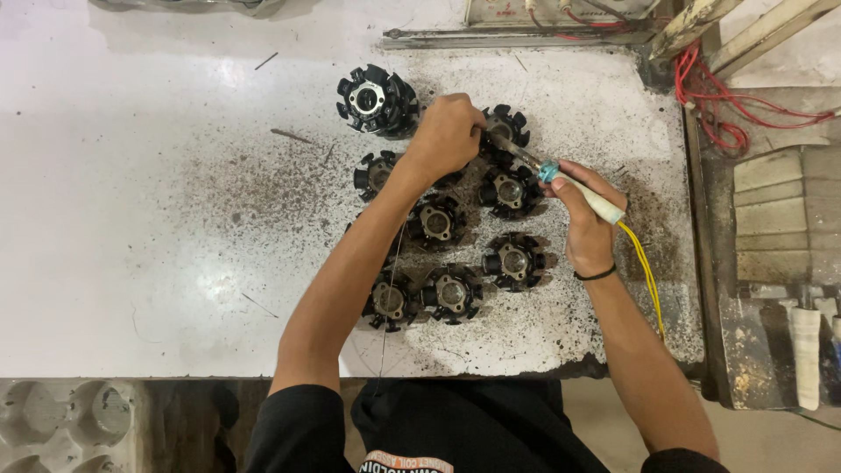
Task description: The person solders wire leads onto black plastic rotor components at a workbench, holding each part steady while applying a soldering iron and solder wire, then places the finished rotors into a molded plastic tray.
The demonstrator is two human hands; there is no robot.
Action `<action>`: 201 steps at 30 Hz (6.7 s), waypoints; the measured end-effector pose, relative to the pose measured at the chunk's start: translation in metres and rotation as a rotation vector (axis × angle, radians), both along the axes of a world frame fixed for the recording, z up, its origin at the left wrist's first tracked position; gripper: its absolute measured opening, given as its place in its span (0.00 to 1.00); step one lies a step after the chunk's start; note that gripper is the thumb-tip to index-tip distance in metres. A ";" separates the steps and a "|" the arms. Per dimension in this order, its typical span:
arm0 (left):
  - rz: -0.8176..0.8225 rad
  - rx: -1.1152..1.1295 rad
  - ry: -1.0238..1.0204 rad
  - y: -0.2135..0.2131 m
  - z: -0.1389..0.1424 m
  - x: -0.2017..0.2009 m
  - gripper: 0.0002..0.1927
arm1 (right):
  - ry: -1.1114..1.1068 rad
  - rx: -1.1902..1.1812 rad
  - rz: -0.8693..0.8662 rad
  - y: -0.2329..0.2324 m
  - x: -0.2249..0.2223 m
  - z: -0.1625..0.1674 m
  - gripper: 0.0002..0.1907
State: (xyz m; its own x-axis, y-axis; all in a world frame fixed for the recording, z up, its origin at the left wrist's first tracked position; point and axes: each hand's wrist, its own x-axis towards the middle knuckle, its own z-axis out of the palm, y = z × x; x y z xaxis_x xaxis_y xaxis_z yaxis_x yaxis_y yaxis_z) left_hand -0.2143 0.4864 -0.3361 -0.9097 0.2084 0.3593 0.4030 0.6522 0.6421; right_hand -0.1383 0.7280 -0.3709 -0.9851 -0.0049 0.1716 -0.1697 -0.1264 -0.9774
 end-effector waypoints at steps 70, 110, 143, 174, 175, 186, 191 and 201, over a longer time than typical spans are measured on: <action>0.348 -0.217 0.257 -0.118 0.021 0.070 0.29 | 0.038 -0.167 -0.072 0.005 0.007 -0.001 0.14; 0.406 -0.365 0.110 -0.124 -0.002 0.138 0.20 | 0.067 -0.222 -0.043 0.024 0.009 -0.011 0.12; 0.177 -0.345 -0.077 -0.155 -0.012 0.108 0.19 | 0.077 -0.239 -0.068 0.030 0.009 -0.012 0.13; 0.770 -0.368 0.096 -0.237 -0.020 0.207 0.16 | 0.115 -0.192 -0.029 0.038 0.007 -0.023 0.13; 0.773 -0.416 0.084 -0.241 -0.020 0.212 0.13 | 0.118 -0.177 -0.032 0.039 0.007 -0.024 0.13; 0.787 -0.347 -0.216 -0.253 0.005 0.263 0.22 | 0.109 -0.209 0.012 0.049 0.001 -0.036 0.13; 0.843 -0.248 -0.058 -0.243 0.009 0.262 0.17 | 0.104 -0.210 -0.001 0.051 0.001 -0.037 0.12; 0.404 -0.353 -0.175 -0.182 -0.015 0.299 0.23 | 0.085 -0.194 -0.003 0.049 0.001 -0.038 0.13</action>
State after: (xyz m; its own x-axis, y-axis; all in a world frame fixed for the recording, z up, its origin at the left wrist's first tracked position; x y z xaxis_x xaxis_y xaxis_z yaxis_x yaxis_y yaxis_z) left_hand 0.0843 0.3042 -0.3512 -0.9819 -0.0889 0.1671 -0.0165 0.9197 0.3922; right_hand -0.1377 0.7769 -0.4087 -0.9670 0.0390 0.2518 -0.2513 -0.3100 -0.9169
